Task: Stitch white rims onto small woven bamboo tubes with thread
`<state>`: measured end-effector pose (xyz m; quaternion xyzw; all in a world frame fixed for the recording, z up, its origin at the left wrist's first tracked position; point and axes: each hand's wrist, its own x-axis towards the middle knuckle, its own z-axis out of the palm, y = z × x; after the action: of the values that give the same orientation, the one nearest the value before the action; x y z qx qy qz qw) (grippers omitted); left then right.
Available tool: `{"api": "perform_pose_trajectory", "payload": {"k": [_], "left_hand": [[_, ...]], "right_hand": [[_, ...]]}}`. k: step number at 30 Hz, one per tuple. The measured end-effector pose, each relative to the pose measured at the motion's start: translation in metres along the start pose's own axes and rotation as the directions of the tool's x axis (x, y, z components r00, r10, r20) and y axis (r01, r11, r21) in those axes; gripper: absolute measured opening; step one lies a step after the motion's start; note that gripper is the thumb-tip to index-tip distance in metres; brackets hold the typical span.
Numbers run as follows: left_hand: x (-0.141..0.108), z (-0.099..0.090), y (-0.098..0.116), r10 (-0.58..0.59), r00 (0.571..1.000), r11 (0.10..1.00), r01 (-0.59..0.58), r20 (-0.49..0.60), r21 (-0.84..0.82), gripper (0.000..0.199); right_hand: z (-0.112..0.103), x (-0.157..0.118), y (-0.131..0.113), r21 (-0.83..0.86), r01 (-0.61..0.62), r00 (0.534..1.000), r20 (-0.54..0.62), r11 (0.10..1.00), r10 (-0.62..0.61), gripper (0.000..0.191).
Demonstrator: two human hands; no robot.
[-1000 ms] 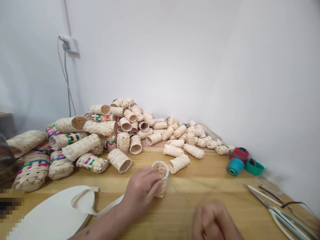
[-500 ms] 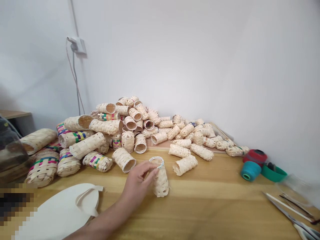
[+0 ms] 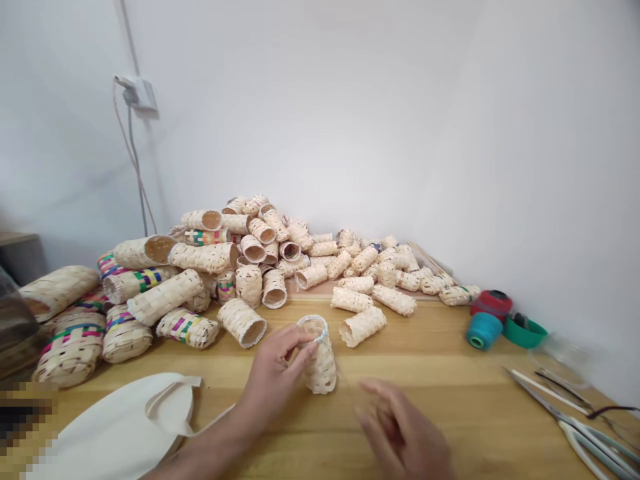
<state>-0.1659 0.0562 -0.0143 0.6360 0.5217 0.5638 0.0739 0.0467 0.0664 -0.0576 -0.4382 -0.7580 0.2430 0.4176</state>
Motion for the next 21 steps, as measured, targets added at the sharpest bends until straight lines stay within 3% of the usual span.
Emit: {"api": "perform_pose_trajectory", "payload": {"k": [1, 5, 9, 14, 18, 21], "left_hand": [[0.0, 0.0, 0.001, 0.008, 1.0, 1.0, -0.008, 0.003, 0.004, 0.017], [0.0, -0.001, 0.003, 0.016, 1.0, 1.0, -0.016, 0.015, 0.014, 0.018], [0.001, -0.001, 0.003, 0.009, 1.0, 1.0, -0.009, 0.018, 0.017, 0.018], [0.001, 0.0, 0.003, 0.046, 0.999, 0.999, -0.047, 0.019, 0.023, 0.019], [-0.001, 0.0, 0.006, 0.091, 0.993, 0.996, -0.092, 0.074, 0.01, 0.019], [-0.002, 0.0, 0.009, 0.135, 0.985, 0.991, -0.135, 0.11, -0.004, 0.02]], "right_hand": [[0.007, 0.014, -0.009, -0.006, 0.059, 0.998, -0.028, 0.998, -0.059, 0.035], [0.025, 0.049, -0.029, -0.014, 0.09, 0.991, 0.106, 0.996, -0.088, 0.021], [0.018, 0.052, -0.03, 0.132, 0.158, 0.984, 0.06, 0.979, -0.167, 0.033], [0.002, 0.059, -0.038, 0.379, 0.122, 0.991, -0.001, 0.917, -0.132, 0.029], [0.007, 0.062, -0.047, 0.56, 0.151, 0.984, -0.006, 0.815, -0.178, 0.03], [0.015, 0.056, -0.05, 0.649, 0.098, 0.991, 0.01, 0.755, -0.137, 0.031]]}}
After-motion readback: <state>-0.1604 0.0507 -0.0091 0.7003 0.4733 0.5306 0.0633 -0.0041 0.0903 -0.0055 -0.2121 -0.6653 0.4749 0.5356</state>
